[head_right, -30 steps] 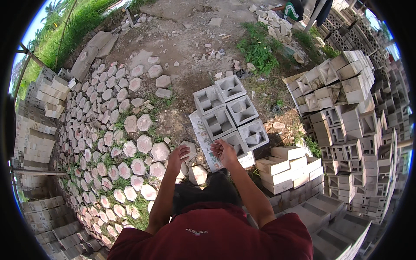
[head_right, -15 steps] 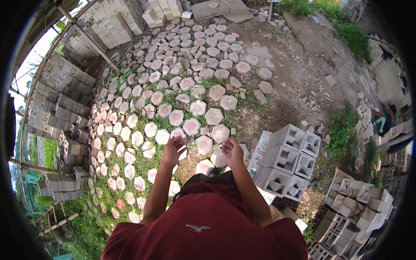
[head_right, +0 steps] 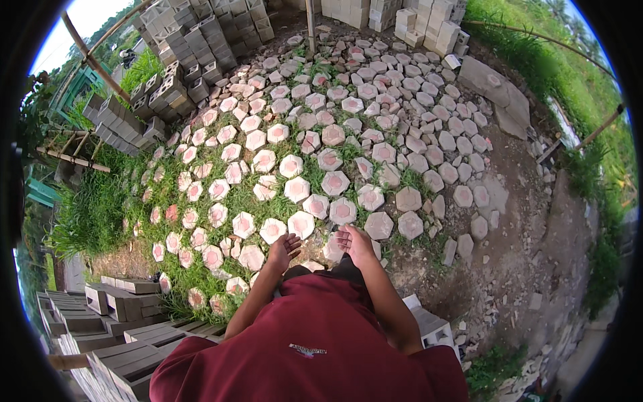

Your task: The person stacks decorative concrete blocks by picking them up one at a time from a large pile and placing them onto a smaller stack on the ground.

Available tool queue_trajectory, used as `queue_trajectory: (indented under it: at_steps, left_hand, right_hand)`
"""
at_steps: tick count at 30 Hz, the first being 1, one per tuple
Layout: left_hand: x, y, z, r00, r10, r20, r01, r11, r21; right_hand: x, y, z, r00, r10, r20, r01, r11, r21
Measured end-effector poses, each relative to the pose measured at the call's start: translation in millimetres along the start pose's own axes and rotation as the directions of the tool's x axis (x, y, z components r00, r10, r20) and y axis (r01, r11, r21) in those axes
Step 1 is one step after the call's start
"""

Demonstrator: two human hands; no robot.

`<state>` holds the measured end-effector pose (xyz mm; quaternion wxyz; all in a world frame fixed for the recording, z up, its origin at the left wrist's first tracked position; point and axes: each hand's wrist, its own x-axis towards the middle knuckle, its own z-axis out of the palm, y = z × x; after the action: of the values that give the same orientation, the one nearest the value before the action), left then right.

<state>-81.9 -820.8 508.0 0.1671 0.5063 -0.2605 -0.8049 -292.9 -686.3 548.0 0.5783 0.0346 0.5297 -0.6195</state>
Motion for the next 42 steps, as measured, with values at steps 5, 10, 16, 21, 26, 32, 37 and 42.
queue_trajectory:
  at_steps: [5,10,16,21,26,32,37,42]
  left_hand:
    - [23,21,30,0.984,0.177,0.013,-0.175,0.98,-0.095]
    - [52,36,31,0.982,0.188,-0.036,-0.191,0.97,-0.153]
    - [106,87,29,0.989,0.096,-0.112,-0.113,0.982,-0.154]
    - [181,179,10,0.994,0.105,-0.016,-0.106,0.994,-0.016]
    - [241,303,-27,0.958,0.286,-0.019,-0.285,0.958,0.045]
    - [282,388,-83,0.94,0.307,-0.151,-0.311,0.95,-0.007]
    - [309,414,-94,0.95,0.224,-0.219,-0.264,0.948,-0.178]
    - [352,446,-97,0.948,0.158,-0.278,-0.226,0.946,-0.232]
  right_hand:
    - [58,-72,-2,0.992,-0.114,0.052,0.124,0.944,-0.306]
    - [116,-91,24,0.97,-0.194,0.144,0.242,0.748,-0.618]
    - [195,-54,52,0.909,-0.224,0.353,0.418,0.461,-0.783]
    - [277,-85,101,0.924,-0.086,0.372,0.377,0.361,-0.853]
    - [347,-132,186,0.93,-0.147,0.337,0.365,0.266,-0.892]
    - [431,-146,304,0.877,-0.162,0.452,0.479,0.356,-0.802]
    - [485,-151,354,0.889,0.077,0.452,0.367,0.472,-0.801]
    - [558,-180,408,0.891,0.204,0.405,0.238,0.55,-0.801]
